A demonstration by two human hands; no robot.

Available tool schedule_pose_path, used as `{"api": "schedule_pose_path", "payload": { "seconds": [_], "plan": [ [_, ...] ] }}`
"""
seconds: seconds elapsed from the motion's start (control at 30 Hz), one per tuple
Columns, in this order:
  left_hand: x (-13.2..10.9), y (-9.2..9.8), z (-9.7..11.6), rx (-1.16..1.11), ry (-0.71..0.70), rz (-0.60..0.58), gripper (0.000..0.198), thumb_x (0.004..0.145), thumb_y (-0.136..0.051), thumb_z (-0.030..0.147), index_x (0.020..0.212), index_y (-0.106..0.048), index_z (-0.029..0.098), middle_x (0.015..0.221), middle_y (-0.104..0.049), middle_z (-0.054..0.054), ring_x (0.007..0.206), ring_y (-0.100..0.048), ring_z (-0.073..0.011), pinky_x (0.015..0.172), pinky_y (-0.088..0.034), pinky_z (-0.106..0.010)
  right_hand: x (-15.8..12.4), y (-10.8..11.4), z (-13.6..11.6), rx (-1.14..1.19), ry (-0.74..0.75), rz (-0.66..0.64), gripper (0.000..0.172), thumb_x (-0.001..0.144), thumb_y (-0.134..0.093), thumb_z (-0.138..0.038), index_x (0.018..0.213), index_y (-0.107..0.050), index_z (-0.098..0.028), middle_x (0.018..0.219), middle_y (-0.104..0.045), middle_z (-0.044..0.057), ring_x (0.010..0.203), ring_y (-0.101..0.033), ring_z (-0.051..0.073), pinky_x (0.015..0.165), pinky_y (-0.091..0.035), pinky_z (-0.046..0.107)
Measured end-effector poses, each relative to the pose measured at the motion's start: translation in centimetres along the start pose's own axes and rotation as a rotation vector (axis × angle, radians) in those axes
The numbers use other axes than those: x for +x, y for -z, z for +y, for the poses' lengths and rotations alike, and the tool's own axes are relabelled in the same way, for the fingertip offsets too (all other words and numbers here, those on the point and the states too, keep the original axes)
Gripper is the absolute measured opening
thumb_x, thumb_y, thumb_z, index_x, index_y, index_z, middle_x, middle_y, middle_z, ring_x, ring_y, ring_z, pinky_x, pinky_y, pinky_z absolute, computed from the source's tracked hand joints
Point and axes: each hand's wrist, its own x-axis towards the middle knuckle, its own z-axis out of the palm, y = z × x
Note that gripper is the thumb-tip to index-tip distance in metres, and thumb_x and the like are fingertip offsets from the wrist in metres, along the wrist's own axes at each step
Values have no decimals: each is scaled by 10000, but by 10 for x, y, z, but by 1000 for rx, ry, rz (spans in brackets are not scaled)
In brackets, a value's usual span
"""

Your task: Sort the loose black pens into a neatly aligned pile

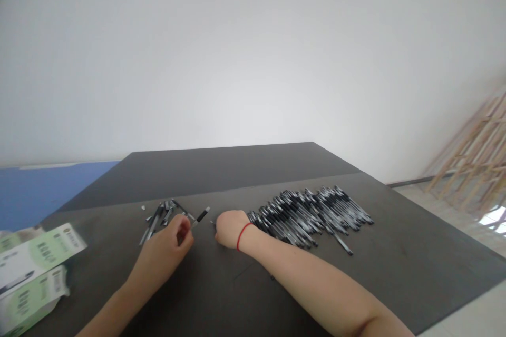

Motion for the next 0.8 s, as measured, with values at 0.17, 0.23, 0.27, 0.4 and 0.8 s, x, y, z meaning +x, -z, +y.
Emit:
{"api": "schedule_pose_path", "payload": {
  "seconds": [0.17,0.23,0.27,0.4,0.8],
  "plan": [
    [-3,-3,5,-257,-80,-16,167,848,-371,204,966,-489,218,603,-507,58,561,-533,-149,553,-350,-238,-10,34,33,180,-13,211,122,784,-460,-212,709,-544,-165,586,-595,15,542,-530,119,525,-395,221],
    [-6,-1,7,-298,-115,-1,183,886,-350,272,951,-514,225,601,-494,55,557,-521,-149,547,-352,-239,-15,48,40,395,5,291,157,842,-374,-243,754,-489,-183,523,-516,-43,444,-437,83,452,-351,188],
    [-7,0,8,-318,-130,7,203,898,-345,310,941,-526,228,607,-497,52,560,-520,-150,545,-354,-240,-17,54,40,549,24,328,161,855,-359,-267,762,-466,-191,500,-478,-62,407,-392,76,415,-323,180],
    [-10,2,7,-397,-194,18,261,920,-333,385,932,-541,228,651,-519,38,588,-521,-146,566,-371,-238,-20,61,30,1059,142,441,139,836,-437,-325,775,-447,-201,503,-446,-81,373,-335,65,356,-260,170],
    [-12,-8,-2,-532,-246,-35,225,946,-332,358,1000,-502,222,651,-450,44,580,-464,-135,571,-361,-235,-29,62,11,1168,255,543,140,859,-472,-336,820,-460,-202,550,-469,-74,403,-354,56,366,-272,171]
  ]
}}
